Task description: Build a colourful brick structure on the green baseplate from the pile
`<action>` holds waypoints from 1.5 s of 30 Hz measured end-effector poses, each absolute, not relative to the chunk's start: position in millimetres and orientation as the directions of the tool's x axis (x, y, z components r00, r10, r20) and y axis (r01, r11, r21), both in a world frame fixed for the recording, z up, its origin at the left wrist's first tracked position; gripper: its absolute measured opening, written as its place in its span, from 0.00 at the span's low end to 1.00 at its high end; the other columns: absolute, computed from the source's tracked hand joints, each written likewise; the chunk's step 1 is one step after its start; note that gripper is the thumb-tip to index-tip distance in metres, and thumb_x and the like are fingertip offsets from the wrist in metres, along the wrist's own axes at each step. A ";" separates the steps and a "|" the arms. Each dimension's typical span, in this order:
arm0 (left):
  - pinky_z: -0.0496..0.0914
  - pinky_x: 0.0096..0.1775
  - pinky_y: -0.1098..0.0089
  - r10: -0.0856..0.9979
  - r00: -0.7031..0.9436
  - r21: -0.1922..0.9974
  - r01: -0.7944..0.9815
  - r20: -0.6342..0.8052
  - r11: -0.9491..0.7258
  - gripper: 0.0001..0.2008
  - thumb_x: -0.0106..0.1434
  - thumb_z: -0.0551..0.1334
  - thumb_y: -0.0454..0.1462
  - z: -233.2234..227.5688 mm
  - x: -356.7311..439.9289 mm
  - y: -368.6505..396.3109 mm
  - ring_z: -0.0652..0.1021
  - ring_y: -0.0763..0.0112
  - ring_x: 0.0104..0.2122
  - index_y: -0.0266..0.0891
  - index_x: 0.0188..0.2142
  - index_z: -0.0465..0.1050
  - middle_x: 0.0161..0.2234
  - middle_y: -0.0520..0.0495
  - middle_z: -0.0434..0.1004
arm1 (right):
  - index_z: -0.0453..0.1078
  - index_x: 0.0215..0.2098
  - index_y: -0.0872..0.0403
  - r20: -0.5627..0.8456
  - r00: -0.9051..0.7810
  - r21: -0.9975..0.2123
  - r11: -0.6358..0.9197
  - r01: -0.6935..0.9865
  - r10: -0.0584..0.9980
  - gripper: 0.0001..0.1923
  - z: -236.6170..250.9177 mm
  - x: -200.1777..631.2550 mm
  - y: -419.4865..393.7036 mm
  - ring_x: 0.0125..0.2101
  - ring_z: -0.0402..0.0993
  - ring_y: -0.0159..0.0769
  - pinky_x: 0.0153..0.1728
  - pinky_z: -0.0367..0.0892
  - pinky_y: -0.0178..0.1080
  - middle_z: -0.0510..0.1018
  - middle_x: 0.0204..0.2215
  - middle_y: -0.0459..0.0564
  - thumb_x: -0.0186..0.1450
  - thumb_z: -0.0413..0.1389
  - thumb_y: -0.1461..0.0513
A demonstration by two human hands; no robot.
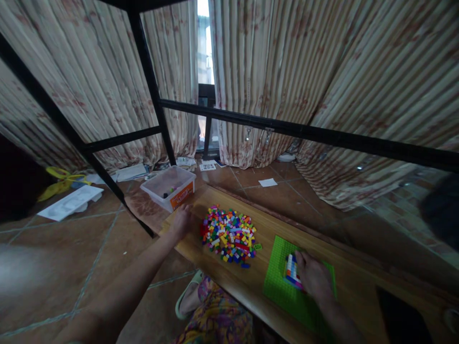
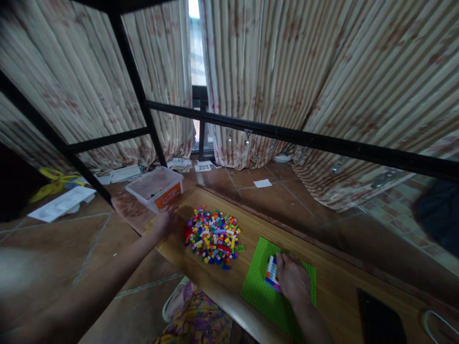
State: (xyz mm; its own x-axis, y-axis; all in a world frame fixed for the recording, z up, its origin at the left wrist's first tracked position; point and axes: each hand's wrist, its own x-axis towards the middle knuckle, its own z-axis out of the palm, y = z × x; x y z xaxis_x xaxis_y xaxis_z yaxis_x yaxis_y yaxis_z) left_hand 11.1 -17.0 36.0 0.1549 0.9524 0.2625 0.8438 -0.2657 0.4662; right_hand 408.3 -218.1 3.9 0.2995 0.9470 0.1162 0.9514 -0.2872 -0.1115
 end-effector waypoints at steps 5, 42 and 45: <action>0.65 0.53 0.59 0.943 0.201 0.428 0.852 0.265 -0.302 0.17 0.60 0.50 0.31 18.2 15.3 13.8 0.73 0.60 0.47 0.35 0.47 0.68 0.44 0.38 0.74 | 0.71 0.31 0.53 0.111 0.266 -0.058 -0.261 0.964 0.958 0.18 16.3 404.1 -218.8 0.32 0.75 0.39 0.36 0.62 0.38 0.78 0.29 0.54 0.70 0.42 0.59; 0.64 0.51 0.54 0.875 0.288 0.234 0.888 0.388 -0.396 0.15 0.62 0.50 0.36 -11.8 11.6 34.7 0.70 0.54 0.47 0.33 0.45 0.70 0.45 0.35 0.72 | 0.74 0.37 0.53 0.084 0.419 -0.977 -0.009 0.215 0.904 0.16 10.3 309.6 -60.2 0.36 0.74 0.39 0.43 0.66 0.42 0.79 0.35 0.50 0.58 0.59 0.50; 0.65 0.51 0.55 0.882 0.277 0.247 0.889 0.382 -0.386 0.15 0.62 0.51 0.36 -10.0 12.6 34.1 0.70 0.54 0.46 0.34 0.44 0.70 0.44 0.36 0.72 | 0.73 0.39 0.54 0.061 0.470 -0.995 0.014 0.103 0.880 0.23 1.5 312.1 -36.6 0.36 0.76 0.38 0.42 0.69 0.42 0.79 0.37 0.51 0.58 0.56 0.45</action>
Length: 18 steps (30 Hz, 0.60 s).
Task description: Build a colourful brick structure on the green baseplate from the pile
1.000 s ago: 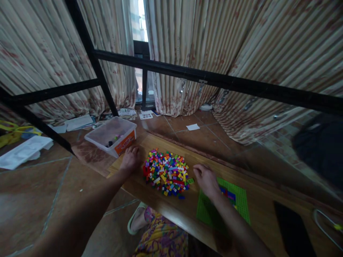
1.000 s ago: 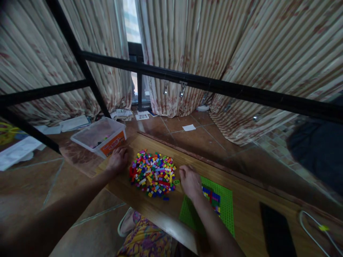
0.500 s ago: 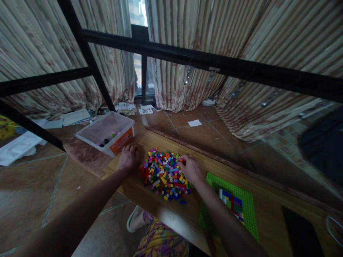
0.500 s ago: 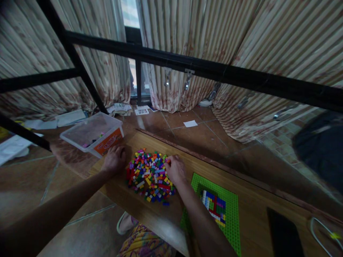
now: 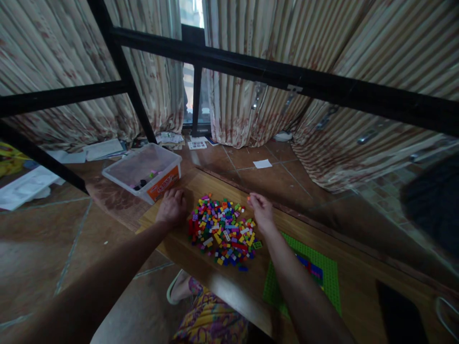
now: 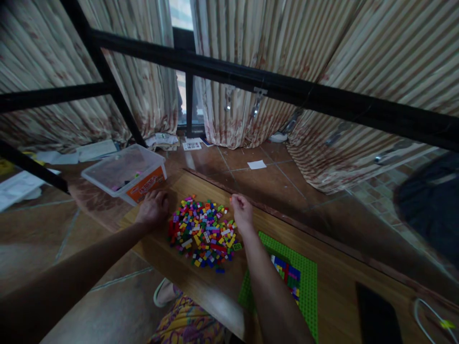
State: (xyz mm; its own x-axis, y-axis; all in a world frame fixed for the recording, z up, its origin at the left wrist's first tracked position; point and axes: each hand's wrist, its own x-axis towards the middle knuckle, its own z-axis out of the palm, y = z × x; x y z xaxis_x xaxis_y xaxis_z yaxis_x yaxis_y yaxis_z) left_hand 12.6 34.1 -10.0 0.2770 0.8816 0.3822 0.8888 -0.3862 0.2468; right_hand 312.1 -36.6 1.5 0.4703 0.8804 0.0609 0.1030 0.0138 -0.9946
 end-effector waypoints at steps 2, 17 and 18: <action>0.65 0.51 0.55 0.884 0.275 0.248 0.890 0.378 -0.383 0.15 0.62 0.51 0.36 -9.7 12.8 34.0 0.70 0.54 0.46 0.34 0.44 0.70 0.44 0.36 0.72 | 0.72 0.40 0.54 0.046 0.481 -0.999 0.034 0.034 0.876 0.25 -3.0 308.3 -24.8 0.36 0.76 0.36 0.42 0.70 0.42 0.79 0.37 0.51 0.56 0.56 0.43; 0.65 0.51 0.56 0.893 0.267 0.252 0.894 0.362 -0.369 0.14 0.62 0.51 0.36 -9.9 13.8 32.7 0.70 0.55 0.46 0.34 0.44 0.70 0.44 0.36 0.72 | 0.75 0.39 0.52 -0.102 0.010 -0.972 -0.098 -0.213 0.995 0.21 23.2 277.4 -46.6 0.31 0.79 0.36 0.39 0.73 0.40 0.81 0.28 0.47 0.55 0.63 0.47; 0.65 0.51 0.56 0.894 0.266 0.253 0.895 0.361 -0.368 0.14 0.62 0.51 0.36 -9.8 13.7 32.5 0.70 0.54 0.46 0.34 0.44 0.70 0.44 0.36 0.72 | 0.75 0.39 0.52 -0.110 0.020 -0.967 -0.102 -0.233 0.994 0.21 24.5 281.0 -49.0 0.31 0.78 0.36 0.39 0.73 0.40 0.81 0.28 0.47 0.55 0.64 0.47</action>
State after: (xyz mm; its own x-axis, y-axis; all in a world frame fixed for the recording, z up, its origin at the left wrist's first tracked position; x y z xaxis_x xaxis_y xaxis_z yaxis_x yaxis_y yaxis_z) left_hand 13.7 32.5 -9.8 0.2656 0.8939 0.3610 0.8949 -0.3679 0.2526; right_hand 281.0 -49.0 24.5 0.0200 0.9938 -0.1095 -0.2329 -0.1019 -0.9672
